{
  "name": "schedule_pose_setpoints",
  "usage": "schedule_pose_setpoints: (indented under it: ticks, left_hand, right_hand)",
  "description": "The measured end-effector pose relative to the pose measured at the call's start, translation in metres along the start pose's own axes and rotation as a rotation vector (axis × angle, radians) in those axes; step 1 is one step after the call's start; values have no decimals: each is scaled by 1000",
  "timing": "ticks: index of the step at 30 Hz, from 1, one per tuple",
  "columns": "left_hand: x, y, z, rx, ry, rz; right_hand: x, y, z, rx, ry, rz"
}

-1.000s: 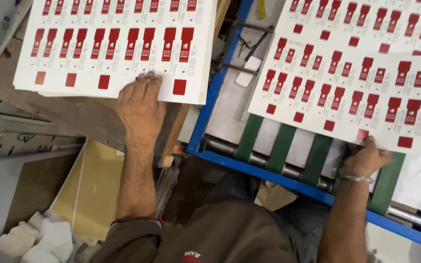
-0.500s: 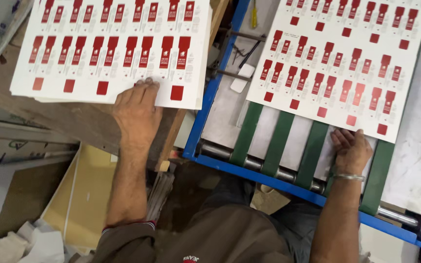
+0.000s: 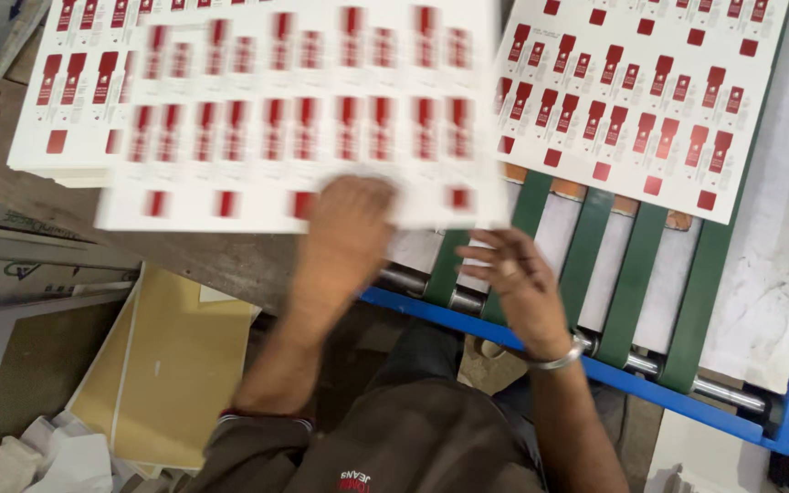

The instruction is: The person repeatedly picks up printed paper sheets from a stack on the left and places them onto a blue conveyor belt on the right. The sheets feature a grid of red rectangular designs. The person maintains a steady rhythm, feeding the sheets into the rollers of the conveyor system.

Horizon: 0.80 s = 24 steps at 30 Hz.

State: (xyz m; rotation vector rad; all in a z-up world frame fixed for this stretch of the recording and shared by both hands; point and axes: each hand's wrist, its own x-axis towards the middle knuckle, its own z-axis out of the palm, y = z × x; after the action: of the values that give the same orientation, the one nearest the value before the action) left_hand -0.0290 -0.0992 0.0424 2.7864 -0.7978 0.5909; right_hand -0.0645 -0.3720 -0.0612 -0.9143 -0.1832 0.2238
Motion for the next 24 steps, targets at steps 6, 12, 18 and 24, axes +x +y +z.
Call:
schedule_pose_setpoints:
  ticks: [6, 12, 18, 24]
  left_hand:
    - [7, 73, 17, -148, -89, 90]
    - [2, -15, -38, 170, -69, -102]
    - [-4, -78, -24, 258, 79, -203]
    - [-19, -76, -13, 234, 183, -226]
  right_hand:
    - [12, 35, -5, 235, 455, -57]
    - [-4, 17, -175, -142, 894, -314]
    - [-38, -2, -245, -277, 1087, -403]
    - [-51, 9, -221, -222, 1094, -398]
